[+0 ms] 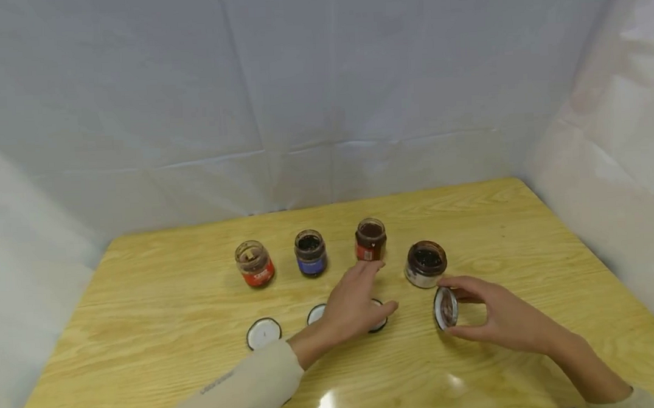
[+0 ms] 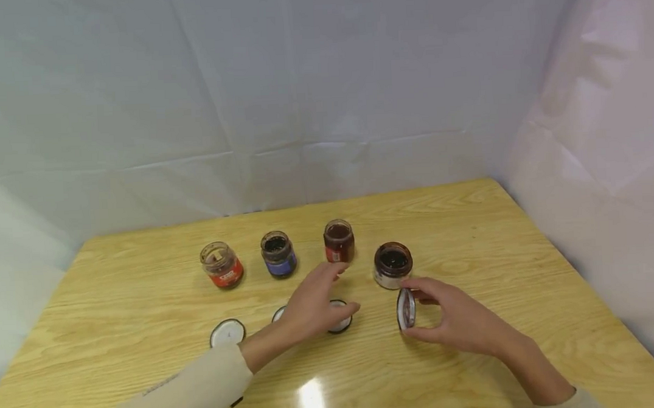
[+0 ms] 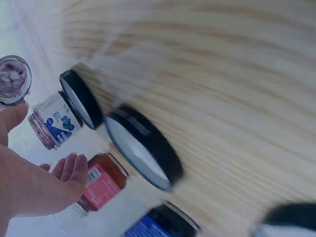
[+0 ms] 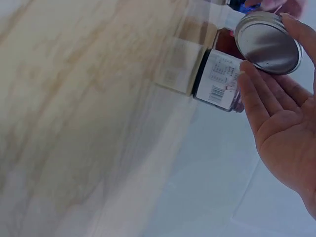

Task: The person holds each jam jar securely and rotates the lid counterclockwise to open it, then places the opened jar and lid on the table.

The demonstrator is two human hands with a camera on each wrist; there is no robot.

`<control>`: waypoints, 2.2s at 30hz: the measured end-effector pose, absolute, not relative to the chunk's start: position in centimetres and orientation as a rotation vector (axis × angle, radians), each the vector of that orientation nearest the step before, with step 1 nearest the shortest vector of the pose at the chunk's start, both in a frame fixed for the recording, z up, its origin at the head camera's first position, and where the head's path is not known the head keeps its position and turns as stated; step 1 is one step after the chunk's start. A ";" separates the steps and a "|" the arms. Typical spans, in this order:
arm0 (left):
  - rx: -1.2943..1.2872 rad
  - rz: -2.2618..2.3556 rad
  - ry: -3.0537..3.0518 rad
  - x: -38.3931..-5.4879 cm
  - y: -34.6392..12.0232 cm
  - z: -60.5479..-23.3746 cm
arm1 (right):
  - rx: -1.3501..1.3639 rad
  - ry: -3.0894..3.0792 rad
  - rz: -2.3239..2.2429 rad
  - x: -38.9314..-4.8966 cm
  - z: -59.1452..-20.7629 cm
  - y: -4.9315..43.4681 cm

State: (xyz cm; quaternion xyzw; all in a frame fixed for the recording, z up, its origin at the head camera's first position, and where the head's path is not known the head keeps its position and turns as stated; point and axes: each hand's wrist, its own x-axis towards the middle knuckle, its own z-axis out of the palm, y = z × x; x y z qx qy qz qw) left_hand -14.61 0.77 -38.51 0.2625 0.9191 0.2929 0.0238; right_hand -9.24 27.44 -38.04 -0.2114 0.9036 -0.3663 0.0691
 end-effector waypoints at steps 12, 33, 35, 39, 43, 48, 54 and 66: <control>1.019 0.676 2.985 -13.8 -3.7 -39.0 | -0.679 2.601 -1.182 -9.8 -39.1 27.0; 1.116 0.375 3.030 -12.3 -8.2 -39.3 | -0.740 2.740 -0.823 -10.3 -40.1 26.1; 1.112 0.393 3.022 -12.1 -8.5 -39.3 | -0.774 2.789 -0.731 -10.3 -40.1 25.9; 1.091 0.446 3.017 -11.7 -8.8 -39.3 | -0.814 2.859 -0.619 -10.3 -40.1 25.7; 1.071 0.449 3.028 -11.5 -9.2 -39.4 | -0.838 2.873 -0.597 -10.4 -40.2 25.6; 1.055 0.409 3.049 -11.3 -9.7 -39.6 | -0.878 2.860 -0.611 -10.5 -40.4 25.6; 1.087 0.358 3.098 -11.2 -10.2 -39.9 | -0.901 2.833 -0.639 -10.7 -40.4 25.8; 1.126 0.323 3.104 -11.1 -10.5 -40.4 | -0.884 2.799 -0.677 -10.8 -40.7 26.1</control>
